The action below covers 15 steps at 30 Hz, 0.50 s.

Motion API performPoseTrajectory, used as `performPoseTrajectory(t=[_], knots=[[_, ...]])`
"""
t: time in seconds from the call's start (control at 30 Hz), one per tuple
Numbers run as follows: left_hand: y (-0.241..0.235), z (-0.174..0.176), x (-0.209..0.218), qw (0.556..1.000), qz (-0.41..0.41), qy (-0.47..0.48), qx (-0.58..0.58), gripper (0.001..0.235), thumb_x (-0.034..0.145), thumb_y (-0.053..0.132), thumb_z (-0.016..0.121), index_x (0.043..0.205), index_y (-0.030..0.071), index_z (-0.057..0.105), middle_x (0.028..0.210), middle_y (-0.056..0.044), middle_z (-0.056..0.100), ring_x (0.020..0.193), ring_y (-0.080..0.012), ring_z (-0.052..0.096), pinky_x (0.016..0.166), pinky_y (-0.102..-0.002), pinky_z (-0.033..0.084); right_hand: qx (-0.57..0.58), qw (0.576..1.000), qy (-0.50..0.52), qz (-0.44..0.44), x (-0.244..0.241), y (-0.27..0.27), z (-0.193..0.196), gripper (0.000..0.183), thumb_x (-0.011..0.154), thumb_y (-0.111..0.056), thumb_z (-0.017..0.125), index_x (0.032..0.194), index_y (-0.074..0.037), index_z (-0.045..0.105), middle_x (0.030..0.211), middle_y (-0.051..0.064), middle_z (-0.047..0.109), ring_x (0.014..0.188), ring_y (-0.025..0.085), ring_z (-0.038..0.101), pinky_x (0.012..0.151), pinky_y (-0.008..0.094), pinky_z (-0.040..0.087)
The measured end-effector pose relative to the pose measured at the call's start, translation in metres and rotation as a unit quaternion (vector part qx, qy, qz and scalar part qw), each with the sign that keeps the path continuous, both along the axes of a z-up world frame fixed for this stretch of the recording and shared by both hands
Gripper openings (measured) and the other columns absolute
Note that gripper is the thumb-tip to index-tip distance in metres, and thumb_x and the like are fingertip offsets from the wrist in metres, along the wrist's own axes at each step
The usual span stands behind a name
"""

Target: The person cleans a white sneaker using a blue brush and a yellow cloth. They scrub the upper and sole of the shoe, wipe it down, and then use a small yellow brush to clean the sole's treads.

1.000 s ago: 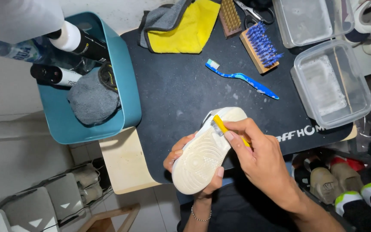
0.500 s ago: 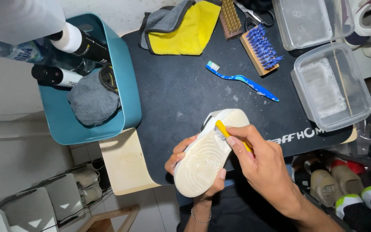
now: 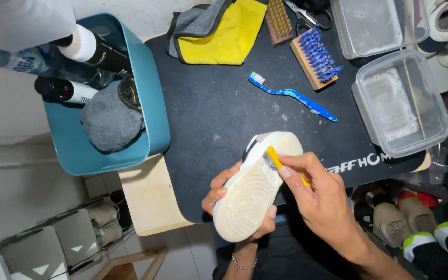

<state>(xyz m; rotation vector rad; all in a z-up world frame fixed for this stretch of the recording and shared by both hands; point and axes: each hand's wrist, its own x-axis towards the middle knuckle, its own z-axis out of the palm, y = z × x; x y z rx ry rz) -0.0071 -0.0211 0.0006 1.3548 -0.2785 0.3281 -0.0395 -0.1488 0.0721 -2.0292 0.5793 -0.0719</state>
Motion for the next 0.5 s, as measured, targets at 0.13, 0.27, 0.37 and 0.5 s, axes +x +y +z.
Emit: performPoseTrajectory(t=[0.13, 0.27, 0.37, 0.5], knots=[[0.000, 0.002, 0.004, 1.000, -0.013, -0.002, -0.007, 0.067, 0.081, 0.029, 0.077, 0.132, 0.018, 0.034, 0.130, -0.026, 0.052, 0.124, -0.0352, 0.058, 0.108, -0.048, 0.052, 0.057, 0.995, 0.070, 0.039, -0.026, -0.001, 0.001, 0.026, 0.095, -0.024, 0.063, 0.115, -0.016, 0.078, 0.079, -0.005, 0.073, 0.059, 0.006, 0.055, 0.059, 0.023, 0.043], [-0.003, 0.000, 0.003, 0.999, 0.000, 0.003, -0.035, 0.068, 0.081, 0.031, 0.078, 0.132, 0.019, 0.036, 0.127, -0.025, 0.053, 0.121, -0.0356, 0.060, 0.104, -0.049, 0.053, 0.120, 0.984, 0.129, 0.028, -0.028, -0.007, 0.008, 0.027, 0.094, -0.027, 0.064, 0.111, -0.015, 0.081, 0.079, -0.005, 0.083, 0.064, 0.003, 0.063, 0.060, 0.022, 0.045], [-0.002, 0.002, 0.001, 1.000, -0.013, -0.002, -0.027, 0.064, 0.081, 0.031, 0.077, 0.129, 0.018, 0.037, 0.128, -0.024, 0.054, 0.120, -0.0344, 0.060, 0.107, -0.050, 0.053, 0.119, 0.988, 0.100, 0.010, -0.002, -0.001, 0.008, 0.025, 0.096, -0.027, 0.062, 0.112, -0.012, 0.073, 0.082, -0.001, 0.080, 0.069, 0.006, 0.067, 0.064, 0.025, 0.048], [0.002, 0.003, 0.002, 0.998, -0.014, 0.030, -0.046, 0.068, 0.080, 0.032, 0.078, 0.129, 0.019, 0.034, 0.128, -0.022, 0.051, 0.120, -0.0311, 0.054, 0.105, -0.050, 0.052, 0.152, 0.985, 0.074, 0.021, 0.009, 0.001, 0.014, 0.025, 0.096, -0.027, 0.064, 0.111, -0.012, 0.077, 0.071, -0.003, 0.071, 0.058, 0.005, 0.046, 0.058, 0.024, 0.038]])
